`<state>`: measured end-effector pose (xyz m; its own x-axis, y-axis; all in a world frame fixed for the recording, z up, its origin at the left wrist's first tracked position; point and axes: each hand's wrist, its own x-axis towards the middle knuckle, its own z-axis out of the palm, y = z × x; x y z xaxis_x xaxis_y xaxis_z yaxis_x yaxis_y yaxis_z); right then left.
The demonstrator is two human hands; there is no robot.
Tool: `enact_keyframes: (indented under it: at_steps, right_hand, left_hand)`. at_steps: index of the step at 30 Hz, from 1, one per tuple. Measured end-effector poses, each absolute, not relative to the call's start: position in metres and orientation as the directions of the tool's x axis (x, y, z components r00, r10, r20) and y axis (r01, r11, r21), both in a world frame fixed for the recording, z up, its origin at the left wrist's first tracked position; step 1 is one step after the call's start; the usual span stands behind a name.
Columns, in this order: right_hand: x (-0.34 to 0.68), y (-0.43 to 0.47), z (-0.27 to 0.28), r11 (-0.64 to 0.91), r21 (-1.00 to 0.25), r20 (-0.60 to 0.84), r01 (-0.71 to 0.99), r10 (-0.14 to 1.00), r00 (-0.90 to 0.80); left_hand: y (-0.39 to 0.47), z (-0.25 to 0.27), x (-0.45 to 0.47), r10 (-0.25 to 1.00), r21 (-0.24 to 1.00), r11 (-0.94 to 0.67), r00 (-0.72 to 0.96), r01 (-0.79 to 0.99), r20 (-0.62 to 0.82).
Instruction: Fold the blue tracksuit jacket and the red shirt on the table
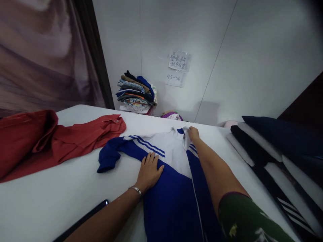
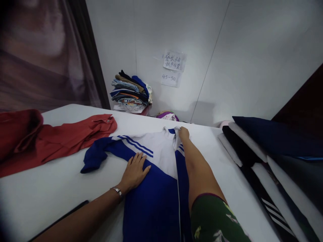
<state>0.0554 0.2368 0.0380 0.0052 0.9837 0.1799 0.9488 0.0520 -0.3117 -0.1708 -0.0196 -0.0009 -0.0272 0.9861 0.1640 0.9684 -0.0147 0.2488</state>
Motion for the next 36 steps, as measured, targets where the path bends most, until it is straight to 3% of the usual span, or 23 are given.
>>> enact_keyframes:
  at_steps: [7,15,21,25,36]
  right_hand:
    - [0.052,0.241,0.024,0.036,-0.369,0.146,0.929,0.989,0.02]
    - [0.047,0.219,0.039,0.144,-0.307,0.218,0.941,0.973,-0.078]
    - [0.026,0.21,0.032,0.1,-0.263,-0.007,0.96,0.994,-0.105]
    - [0.015,0.213,0.028,0.038,-0.264,-0.062,0.964,0.997,-0.056]
    - [0.023,0.219,0.024,-0.028,-0.29,0.046,0.957,0.998,0.043]
  left_hand:
    - [-0.02,0.0,-0.17,0.989,0.23,-0.003,-0.032,0.973,0.145]
    - [-0.02,0.0,-0.171,0.989,0.24,-0.007,-0.028,0.971,0.144]
    - [-0.019,-0.003,-0.171,0.985,0.247,-0.018,-0.025,0.969,0.171]
    - [-0.019,-0.005,-0.172,0.982,0.258,-0.025,-0.025,0.966,0.189]
    - [-0.023,0.004,-0.172,0.964,0.32,-0.102,0.015,0.942,0.266]
